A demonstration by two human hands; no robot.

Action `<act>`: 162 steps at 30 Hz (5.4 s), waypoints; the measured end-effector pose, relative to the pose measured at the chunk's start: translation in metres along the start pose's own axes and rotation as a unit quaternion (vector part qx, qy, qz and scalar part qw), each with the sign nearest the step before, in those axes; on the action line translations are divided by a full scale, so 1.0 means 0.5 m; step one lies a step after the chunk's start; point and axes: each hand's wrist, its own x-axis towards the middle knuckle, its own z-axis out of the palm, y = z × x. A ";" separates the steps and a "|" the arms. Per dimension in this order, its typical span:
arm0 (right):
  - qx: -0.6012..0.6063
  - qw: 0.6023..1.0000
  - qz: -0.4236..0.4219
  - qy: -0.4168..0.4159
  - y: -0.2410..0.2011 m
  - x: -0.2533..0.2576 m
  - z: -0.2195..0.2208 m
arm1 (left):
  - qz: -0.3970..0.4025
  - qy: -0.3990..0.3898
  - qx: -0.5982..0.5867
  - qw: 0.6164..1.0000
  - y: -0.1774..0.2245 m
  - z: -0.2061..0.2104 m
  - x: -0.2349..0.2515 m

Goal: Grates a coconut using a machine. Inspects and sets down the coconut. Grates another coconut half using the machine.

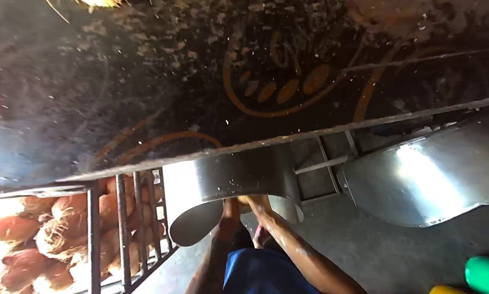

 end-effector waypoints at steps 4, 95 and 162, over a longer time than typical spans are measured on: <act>0.127 0.989 0.070 -0.040 -0.015 0.006 -0.019 | 0.020 -0.067 0.116 0.991 0.071 -0.009 -0.037; -0.018 0.999 -0.044 -0.001 -0.008 0.038 0.005 | 0.012 0.055 0.091 0.994 0.010 0.015 0.052; 0.261 0.960 0.104 -0.003 0.000 0.019 0.005 | 0.110 -0.002 0.431 0.896 0.133 0.054 -0.060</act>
